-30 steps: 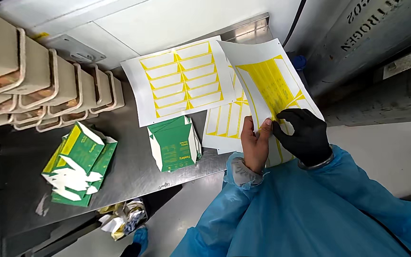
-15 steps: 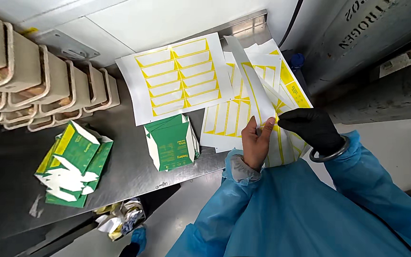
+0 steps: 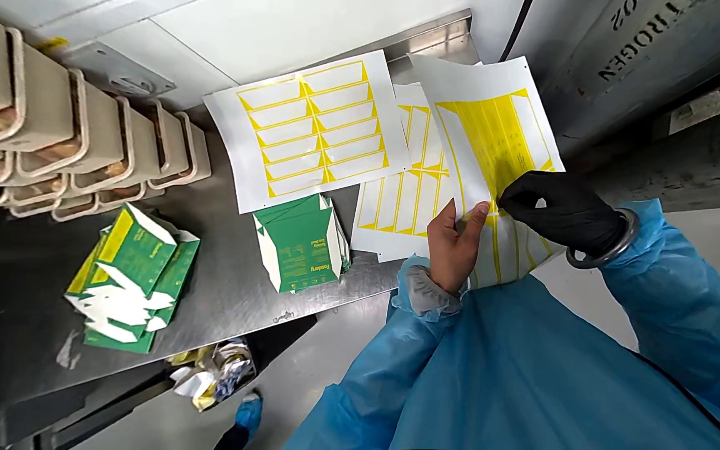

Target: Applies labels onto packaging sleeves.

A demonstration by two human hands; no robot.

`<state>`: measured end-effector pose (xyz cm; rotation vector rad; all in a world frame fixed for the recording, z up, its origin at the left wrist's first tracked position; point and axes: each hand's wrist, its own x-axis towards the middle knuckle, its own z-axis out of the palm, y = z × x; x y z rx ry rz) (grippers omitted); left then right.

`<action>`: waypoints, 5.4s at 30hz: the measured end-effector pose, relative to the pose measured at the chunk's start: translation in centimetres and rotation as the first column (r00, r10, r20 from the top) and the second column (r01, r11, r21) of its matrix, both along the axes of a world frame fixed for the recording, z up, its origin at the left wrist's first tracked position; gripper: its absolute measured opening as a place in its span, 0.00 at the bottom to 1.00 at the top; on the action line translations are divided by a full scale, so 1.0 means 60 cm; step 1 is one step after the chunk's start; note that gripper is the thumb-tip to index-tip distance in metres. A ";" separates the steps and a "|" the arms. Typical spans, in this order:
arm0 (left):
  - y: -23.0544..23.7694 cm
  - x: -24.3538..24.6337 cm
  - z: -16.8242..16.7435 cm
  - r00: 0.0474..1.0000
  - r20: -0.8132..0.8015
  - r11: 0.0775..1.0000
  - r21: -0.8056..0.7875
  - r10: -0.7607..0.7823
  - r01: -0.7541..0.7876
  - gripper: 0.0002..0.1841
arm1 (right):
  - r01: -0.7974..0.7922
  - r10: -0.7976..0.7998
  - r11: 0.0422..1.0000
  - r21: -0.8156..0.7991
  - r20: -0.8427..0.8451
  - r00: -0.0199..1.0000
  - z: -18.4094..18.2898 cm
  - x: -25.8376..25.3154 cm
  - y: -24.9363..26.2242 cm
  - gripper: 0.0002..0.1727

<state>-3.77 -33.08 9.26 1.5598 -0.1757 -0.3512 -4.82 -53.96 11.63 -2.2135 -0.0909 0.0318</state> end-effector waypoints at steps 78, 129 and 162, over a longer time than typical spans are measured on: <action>0.038 0.043 -0.033 0.941 -0.336 0.968 -0.247 -0.037 -0.050 0.10 | -0.178 0.298 0.941 -0.287 0.456 0.839 -0.014 0.060 0.006 0.13; 0.070 0.159 -0.130 0.934 0.321 0.758 0.568 0.156 -0.321 0.42 | 0.474 -0.482 0.876 0.084 0.150 0.863 0.105 0.163 -0.054 0.13; 0.588 0.141 -0.114 0.812 0.133 0.760 0.292 0.569 -0.580 0.10 | 0.401 -0.375 0.909 0.110 -0.201 0.905 -0.115 0.133 0.601 0.10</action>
